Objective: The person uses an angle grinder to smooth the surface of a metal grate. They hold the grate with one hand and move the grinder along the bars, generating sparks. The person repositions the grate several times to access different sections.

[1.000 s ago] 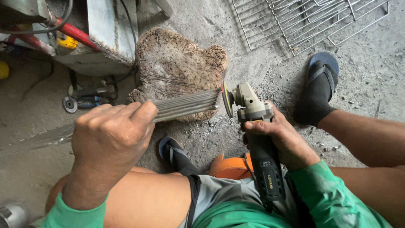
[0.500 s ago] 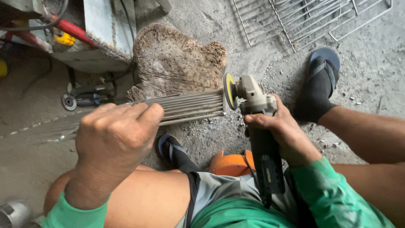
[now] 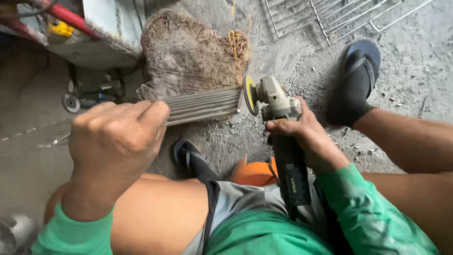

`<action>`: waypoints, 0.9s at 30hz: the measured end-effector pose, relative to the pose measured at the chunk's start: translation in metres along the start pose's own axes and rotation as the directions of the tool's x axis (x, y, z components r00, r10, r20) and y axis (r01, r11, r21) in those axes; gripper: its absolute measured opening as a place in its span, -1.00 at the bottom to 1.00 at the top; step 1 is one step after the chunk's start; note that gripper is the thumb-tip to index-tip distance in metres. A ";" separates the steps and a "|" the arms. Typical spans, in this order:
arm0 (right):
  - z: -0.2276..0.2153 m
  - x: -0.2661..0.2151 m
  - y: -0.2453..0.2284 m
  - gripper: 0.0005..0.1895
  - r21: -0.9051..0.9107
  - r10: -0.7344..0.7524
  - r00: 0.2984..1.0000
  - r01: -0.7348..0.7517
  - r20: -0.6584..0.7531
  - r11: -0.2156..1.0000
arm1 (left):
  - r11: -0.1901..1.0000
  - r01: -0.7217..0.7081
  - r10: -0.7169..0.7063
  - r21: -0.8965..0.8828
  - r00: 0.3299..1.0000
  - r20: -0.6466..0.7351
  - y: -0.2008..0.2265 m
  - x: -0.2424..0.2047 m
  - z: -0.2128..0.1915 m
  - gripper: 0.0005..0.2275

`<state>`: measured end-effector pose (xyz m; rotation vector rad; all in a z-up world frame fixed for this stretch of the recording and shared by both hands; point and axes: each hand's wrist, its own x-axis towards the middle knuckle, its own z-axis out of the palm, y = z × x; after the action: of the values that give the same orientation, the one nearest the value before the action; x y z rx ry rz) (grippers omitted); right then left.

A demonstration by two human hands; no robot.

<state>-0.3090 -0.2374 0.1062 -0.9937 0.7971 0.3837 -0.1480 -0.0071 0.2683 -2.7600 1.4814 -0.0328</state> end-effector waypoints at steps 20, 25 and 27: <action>0.018 0.009 -0.028 -0.20 0.010 -0.057 0.998 0.057 0.033 0.998 | 0.997 0.062 -0.062 -0.054 0.998 -0.011 -0.025 -0.007 0.009 -0.80; 0.012 0.020 -0.009 -0.07 -0.119 -0.387 0.921 0.389 0.036 0.914 | 0.998 0.049 -0.053 -0.040 0.994 -0.099 -0.043 -0.033 0.032 -0.79; 0.011 0.013 0.001 0.02 -0.115 -0.406 0.911 0.411 0.067 0.904 | 0.992 0.088 -0.095 -0.089 0.992 -0.079 -0.044 -0.048 0.040 -0.78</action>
<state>-0.2965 -0.2280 0.0994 -1.2379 0.5101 0.0906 -0.1369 0.0575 0.2282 -2.9275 1.4049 -0.0871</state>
